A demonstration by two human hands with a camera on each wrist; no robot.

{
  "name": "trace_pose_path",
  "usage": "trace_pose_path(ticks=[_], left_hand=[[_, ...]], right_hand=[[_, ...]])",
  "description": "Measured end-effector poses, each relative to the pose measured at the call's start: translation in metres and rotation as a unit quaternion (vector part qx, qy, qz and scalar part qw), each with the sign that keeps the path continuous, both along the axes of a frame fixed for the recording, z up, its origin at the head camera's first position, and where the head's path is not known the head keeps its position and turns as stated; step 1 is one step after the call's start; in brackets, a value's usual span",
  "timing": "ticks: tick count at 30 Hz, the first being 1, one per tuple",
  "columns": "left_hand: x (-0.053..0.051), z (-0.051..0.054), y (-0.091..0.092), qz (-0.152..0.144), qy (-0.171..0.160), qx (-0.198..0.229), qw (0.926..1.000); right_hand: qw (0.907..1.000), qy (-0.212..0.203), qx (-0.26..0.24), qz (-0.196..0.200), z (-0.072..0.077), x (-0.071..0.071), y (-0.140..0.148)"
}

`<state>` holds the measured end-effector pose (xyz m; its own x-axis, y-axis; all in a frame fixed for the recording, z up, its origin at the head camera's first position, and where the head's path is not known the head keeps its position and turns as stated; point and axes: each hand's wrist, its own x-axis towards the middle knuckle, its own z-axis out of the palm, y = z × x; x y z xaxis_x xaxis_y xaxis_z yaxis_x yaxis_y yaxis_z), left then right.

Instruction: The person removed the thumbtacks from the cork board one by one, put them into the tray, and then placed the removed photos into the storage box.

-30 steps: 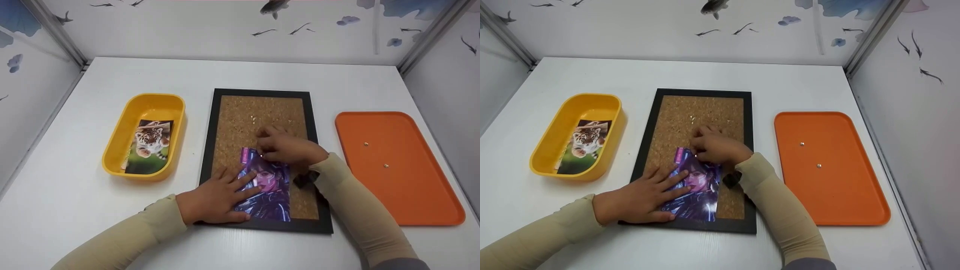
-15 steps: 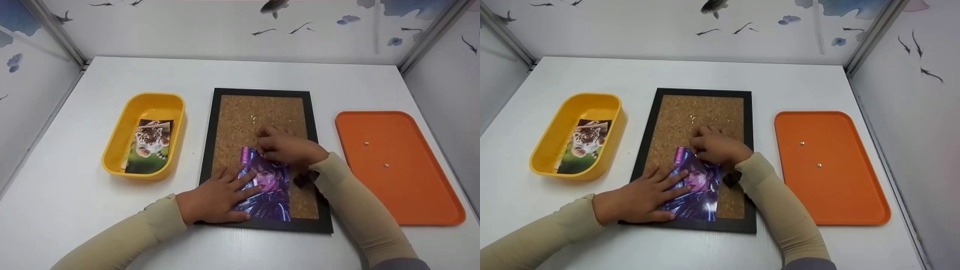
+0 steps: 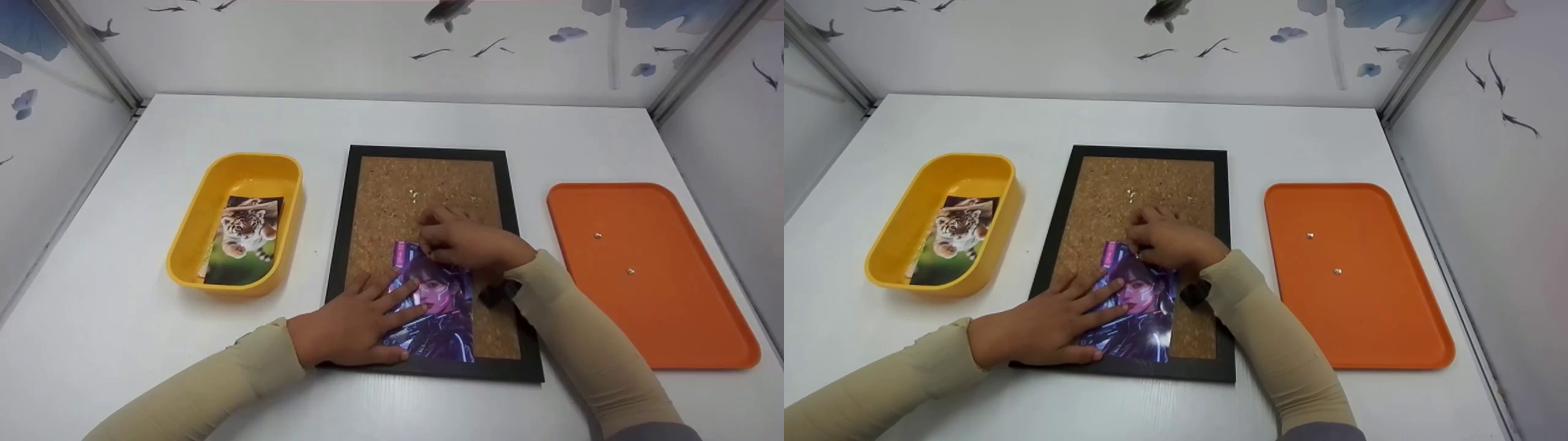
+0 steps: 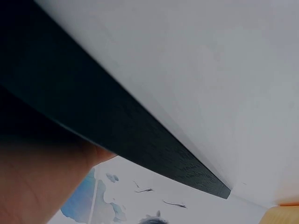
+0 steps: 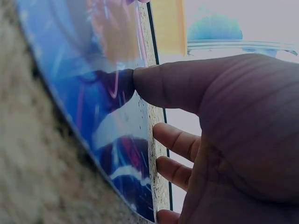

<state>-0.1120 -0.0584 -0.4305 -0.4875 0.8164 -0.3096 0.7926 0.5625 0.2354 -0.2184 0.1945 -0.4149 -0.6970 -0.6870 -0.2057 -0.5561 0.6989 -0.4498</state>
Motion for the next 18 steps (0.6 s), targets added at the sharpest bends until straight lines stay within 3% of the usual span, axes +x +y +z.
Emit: trace_pose_path(ticks=[18], left_hand=[[0.0019,0.0009,-0.0003,-0.003,0.018,0.005,0.9998]], right_hand=[[0.9995,0.019,-0.007,0.023,-0.0011,-0.0005,0.0013]])
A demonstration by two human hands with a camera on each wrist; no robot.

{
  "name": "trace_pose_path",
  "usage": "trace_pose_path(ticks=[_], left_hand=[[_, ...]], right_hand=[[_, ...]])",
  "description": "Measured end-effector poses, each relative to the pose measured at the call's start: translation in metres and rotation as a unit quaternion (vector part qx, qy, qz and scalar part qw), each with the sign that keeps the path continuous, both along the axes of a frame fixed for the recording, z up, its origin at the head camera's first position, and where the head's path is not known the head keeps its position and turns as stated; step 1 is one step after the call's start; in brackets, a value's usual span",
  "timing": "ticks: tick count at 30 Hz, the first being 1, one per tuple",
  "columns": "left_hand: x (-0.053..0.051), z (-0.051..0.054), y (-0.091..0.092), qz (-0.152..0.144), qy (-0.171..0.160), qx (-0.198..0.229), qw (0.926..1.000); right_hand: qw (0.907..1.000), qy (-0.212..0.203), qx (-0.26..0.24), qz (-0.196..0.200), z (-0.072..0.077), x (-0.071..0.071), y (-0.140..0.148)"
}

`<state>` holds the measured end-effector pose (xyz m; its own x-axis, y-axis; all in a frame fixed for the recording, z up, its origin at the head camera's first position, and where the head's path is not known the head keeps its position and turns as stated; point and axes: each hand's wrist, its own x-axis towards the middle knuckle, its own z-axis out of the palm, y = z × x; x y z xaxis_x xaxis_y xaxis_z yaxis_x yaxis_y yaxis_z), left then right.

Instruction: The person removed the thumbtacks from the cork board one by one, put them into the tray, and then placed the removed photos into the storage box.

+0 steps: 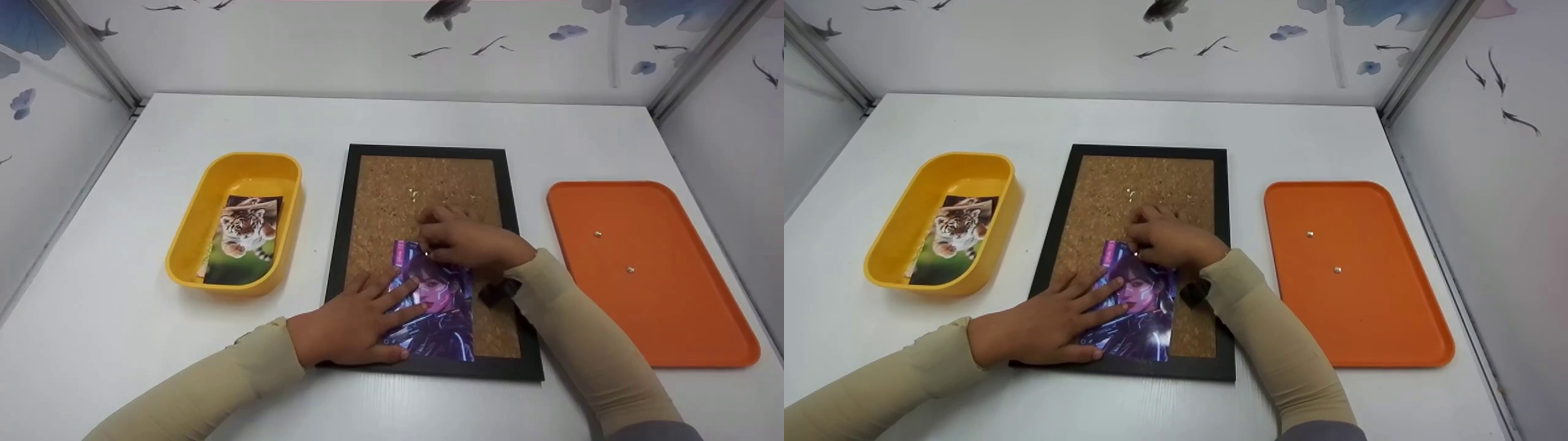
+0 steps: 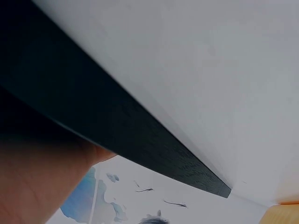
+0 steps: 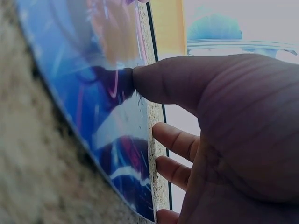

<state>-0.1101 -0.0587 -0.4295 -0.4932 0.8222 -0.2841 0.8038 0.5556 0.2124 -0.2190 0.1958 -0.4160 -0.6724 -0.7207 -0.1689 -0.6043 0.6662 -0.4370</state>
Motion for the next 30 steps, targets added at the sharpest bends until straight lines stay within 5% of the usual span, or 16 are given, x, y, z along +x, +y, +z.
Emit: trace_pose_path(ticks=[30], left_hand=[[-0.0012,-0.0015,0.0003,0.004,-0.009,-0.008,0.9999]], right_hand=[[1.0000,-0.004,0.004,-0.004,-0.0024,-0.0005,-0.0017]])
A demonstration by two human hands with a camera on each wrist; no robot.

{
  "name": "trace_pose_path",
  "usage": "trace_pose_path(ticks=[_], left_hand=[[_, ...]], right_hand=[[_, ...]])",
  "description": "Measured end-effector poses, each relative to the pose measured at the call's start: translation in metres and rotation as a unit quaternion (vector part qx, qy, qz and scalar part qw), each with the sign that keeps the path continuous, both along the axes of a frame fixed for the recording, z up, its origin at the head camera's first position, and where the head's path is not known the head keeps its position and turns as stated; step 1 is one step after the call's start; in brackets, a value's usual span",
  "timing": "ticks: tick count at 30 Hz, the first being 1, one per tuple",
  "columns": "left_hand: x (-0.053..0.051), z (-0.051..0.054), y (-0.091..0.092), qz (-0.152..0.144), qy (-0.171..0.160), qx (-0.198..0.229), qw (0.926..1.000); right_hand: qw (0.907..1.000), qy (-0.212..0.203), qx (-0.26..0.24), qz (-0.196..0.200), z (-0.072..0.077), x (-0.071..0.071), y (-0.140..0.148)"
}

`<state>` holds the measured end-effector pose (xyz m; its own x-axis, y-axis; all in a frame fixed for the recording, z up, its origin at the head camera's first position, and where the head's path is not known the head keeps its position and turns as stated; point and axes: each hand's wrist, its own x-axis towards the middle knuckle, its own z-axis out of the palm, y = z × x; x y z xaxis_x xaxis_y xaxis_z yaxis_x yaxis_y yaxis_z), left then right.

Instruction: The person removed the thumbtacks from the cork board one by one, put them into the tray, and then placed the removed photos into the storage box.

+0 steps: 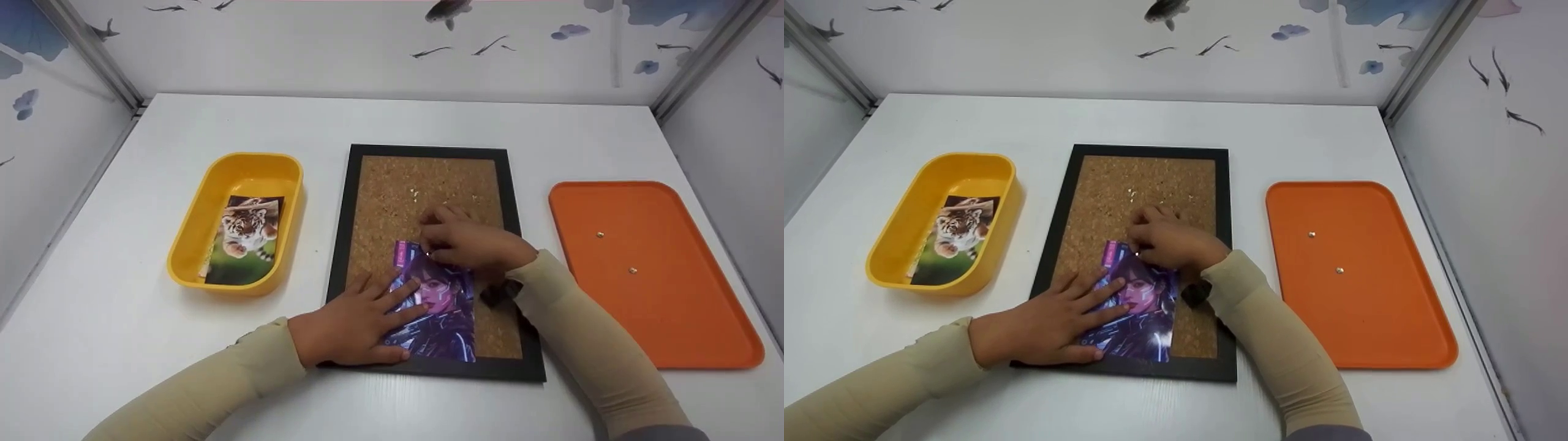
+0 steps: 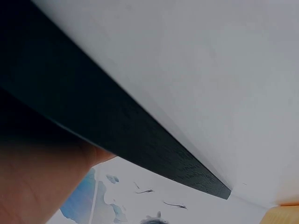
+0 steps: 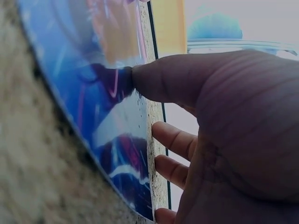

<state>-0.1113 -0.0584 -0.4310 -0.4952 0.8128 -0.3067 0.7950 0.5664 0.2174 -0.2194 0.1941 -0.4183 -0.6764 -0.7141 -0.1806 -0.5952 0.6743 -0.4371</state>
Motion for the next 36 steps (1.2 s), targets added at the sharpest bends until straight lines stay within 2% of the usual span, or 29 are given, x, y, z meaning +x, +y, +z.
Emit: trace_pose_path(ticks=[5,19,26,36], left_hand=[[-0.0005,0.0019,0.0008,0.002,-0.012,0.000,0.9999],[0.0001,0.0013,0.0003,0.004,-0.006,-0.003,1.0000],[0.0008,0.0024,0.0007,0.000,0.007,-0.006,1.0000],[0.0003,0.0017,0.0013,0.000,0.002,-0.006,1.0000]], right_hand=[[0.9999,-0.003,0.001,-0.010,0.0000,0.0007,0.0005],[0.9999,-0.001,0.000,-0.013,0.0025,0.0034,-0.0003],[0.9999,-0.005,-0.001,-0.013,0.0021,0.0040,-0.0012],[0.9997,-0.013,0.002,-0.020,0.0038,0.0044,-0.0020]])
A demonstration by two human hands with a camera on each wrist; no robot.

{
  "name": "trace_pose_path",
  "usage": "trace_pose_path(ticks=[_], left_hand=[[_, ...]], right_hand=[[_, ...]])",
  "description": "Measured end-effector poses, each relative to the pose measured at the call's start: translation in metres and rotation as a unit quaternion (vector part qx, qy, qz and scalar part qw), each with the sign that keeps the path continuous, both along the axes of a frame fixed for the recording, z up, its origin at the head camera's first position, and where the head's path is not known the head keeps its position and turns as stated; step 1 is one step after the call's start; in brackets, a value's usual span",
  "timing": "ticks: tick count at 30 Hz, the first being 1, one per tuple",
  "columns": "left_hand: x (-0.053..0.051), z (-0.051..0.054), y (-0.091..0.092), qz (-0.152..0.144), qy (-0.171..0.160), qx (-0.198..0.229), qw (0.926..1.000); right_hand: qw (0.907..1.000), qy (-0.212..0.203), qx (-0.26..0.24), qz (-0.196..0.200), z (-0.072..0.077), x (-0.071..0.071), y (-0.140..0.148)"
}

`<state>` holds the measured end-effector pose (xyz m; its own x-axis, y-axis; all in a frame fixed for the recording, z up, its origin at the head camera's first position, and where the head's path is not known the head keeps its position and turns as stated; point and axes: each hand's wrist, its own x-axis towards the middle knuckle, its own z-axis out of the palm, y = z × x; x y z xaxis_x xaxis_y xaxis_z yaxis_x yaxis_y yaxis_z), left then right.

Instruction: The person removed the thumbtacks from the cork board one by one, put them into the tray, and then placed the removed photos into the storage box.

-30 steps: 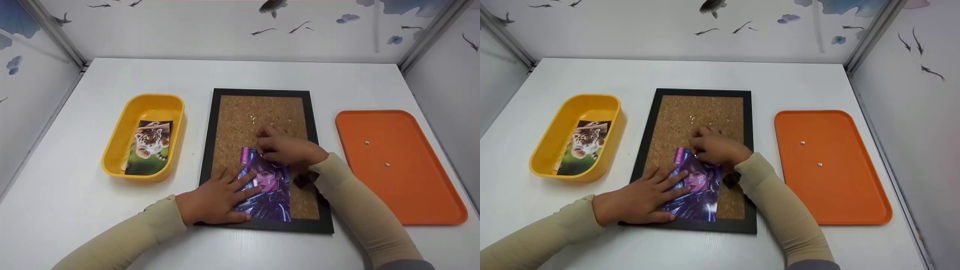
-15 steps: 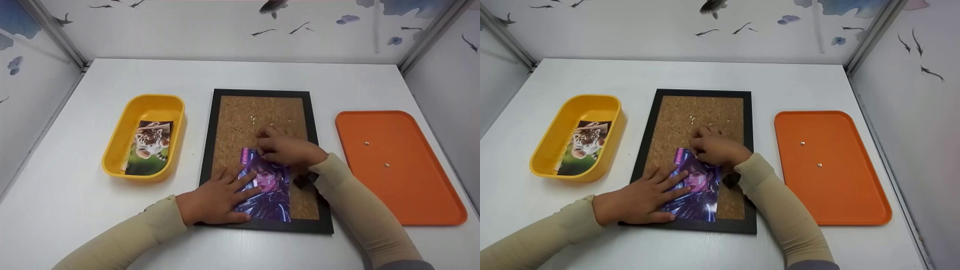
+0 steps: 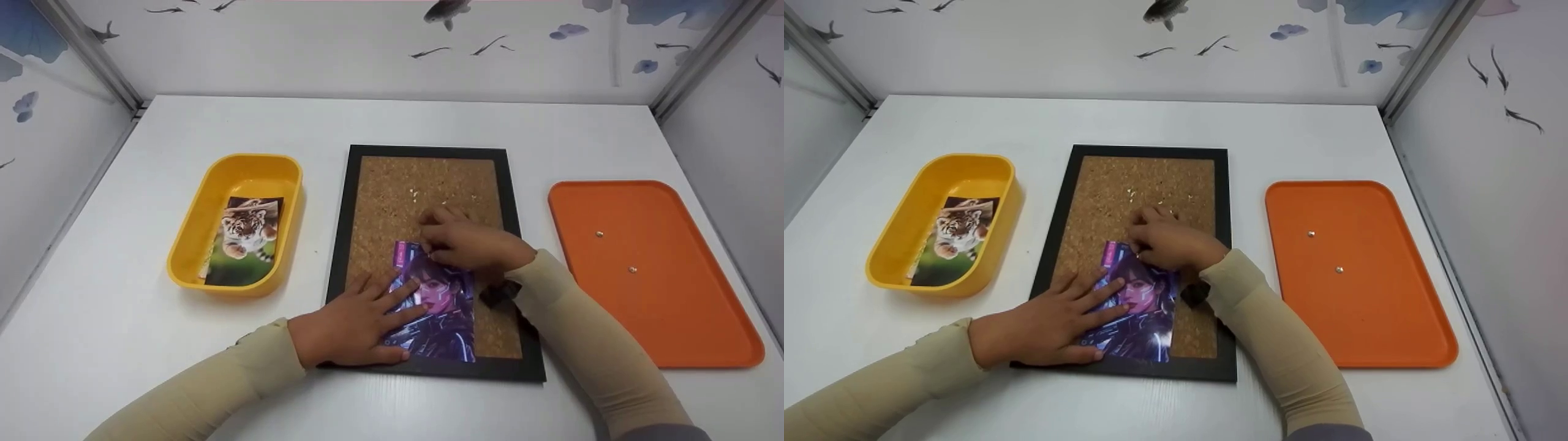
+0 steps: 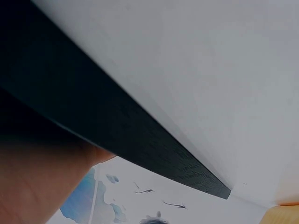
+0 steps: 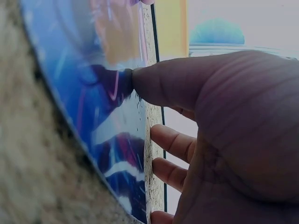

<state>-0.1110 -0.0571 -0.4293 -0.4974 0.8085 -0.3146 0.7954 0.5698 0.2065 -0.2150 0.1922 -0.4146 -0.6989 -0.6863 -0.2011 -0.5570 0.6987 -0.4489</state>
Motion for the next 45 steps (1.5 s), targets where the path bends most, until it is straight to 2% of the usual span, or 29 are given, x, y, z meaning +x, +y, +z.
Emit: trace_pose_path(ticks=[12,18,26,30,36,45], left_hand=[[-0.001,-0.002,-0.002,-0.005,0.003,0.017,0.9998],[0.000,-0.002,-0.002,-0.007,0.005,0.017,0.9998],[0.000,-0.001,-0.003,-0.004,-0.010,0.018,0.9998],[0.000,-0.001,-0.003,-0.005,-0.008,0.018,0.9998],[-0.001,-0.002,-0.002,-0.004,-0.005,0.013,0.9999],[0.000,-0.002,-0.002,-0.007,0.009,0.013,0.9998]], right_hand=[[0.9999,0.002,-0.003,0.016,0.003,-0.002,0.003],[0.9991,-0.025,-0.020,0.028,0.004,-0.005,0.005],[0.9922,-0.080,-0.037,0.089,0.022,-0.010,0.015],[0.9928,-0.089,-0.019,0.078,0.032,-0.011,0.022],[0.9957,-0.080,-0.009,0.048,0.037,-0.013,0.038],[0.9988,-0.047,0.008,0.009,0.050,-0.012,0.084]])
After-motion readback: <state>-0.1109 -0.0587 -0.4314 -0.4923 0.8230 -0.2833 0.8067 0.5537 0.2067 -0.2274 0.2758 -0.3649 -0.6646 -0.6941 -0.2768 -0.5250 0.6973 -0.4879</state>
